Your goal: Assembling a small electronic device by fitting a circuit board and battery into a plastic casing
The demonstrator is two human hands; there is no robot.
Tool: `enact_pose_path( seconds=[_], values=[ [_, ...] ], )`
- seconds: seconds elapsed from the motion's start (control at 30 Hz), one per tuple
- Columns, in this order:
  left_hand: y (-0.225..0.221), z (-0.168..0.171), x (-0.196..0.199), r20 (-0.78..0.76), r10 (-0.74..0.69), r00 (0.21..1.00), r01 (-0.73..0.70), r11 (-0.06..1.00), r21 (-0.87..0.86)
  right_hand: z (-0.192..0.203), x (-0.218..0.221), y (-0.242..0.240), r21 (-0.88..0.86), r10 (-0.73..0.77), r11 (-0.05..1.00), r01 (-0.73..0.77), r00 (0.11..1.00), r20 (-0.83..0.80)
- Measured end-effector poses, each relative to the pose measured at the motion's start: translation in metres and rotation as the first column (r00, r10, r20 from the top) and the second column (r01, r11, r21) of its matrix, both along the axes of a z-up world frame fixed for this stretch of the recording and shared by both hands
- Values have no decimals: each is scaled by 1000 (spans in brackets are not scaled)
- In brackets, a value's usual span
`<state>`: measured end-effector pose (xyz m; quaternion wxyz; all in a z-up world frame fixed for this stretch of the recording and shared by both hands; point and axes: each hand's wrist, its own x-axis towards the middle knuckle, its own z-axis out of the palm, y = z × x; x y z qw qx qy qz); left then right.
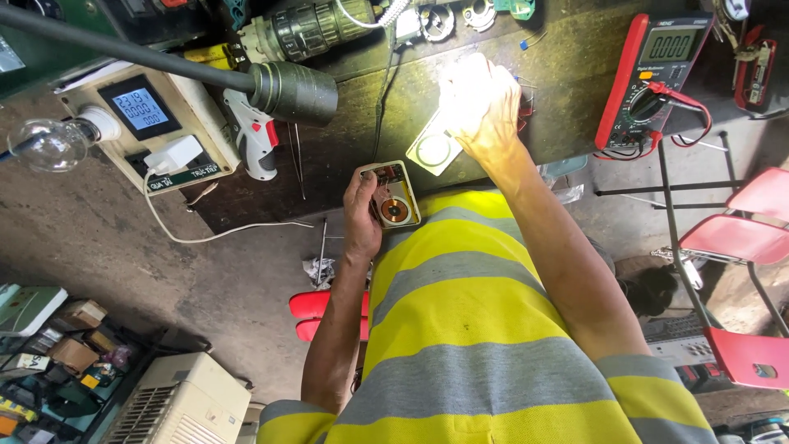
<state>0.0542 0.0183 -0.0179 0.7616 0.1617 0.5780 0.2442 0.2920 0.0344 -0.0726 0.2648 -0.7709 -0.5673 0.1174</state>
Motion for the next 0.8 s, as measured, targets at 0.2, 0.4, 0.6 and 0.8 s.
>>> enact_pose_path(
  seconds=[0.2,0.4,0.6,0.8],
  values=[
    [2,5,3,53,5,999,-7,999,35,20,7,-7,168,210,960,-225,973,99],
    [-1,-3,4,-4,-4,1000,5,986,166,11,0,-34,143,186,973,-180,982,-32],
    [-11,-20,-4,-14,-6,1000,8,984,177,15,-28,-40,100,381,921,-376,924,-39],
    [-10,-11,-3,-12,-34,999,36,983,181,10,-21,-37,126,496,862,-492,868,-7]
  ],
)
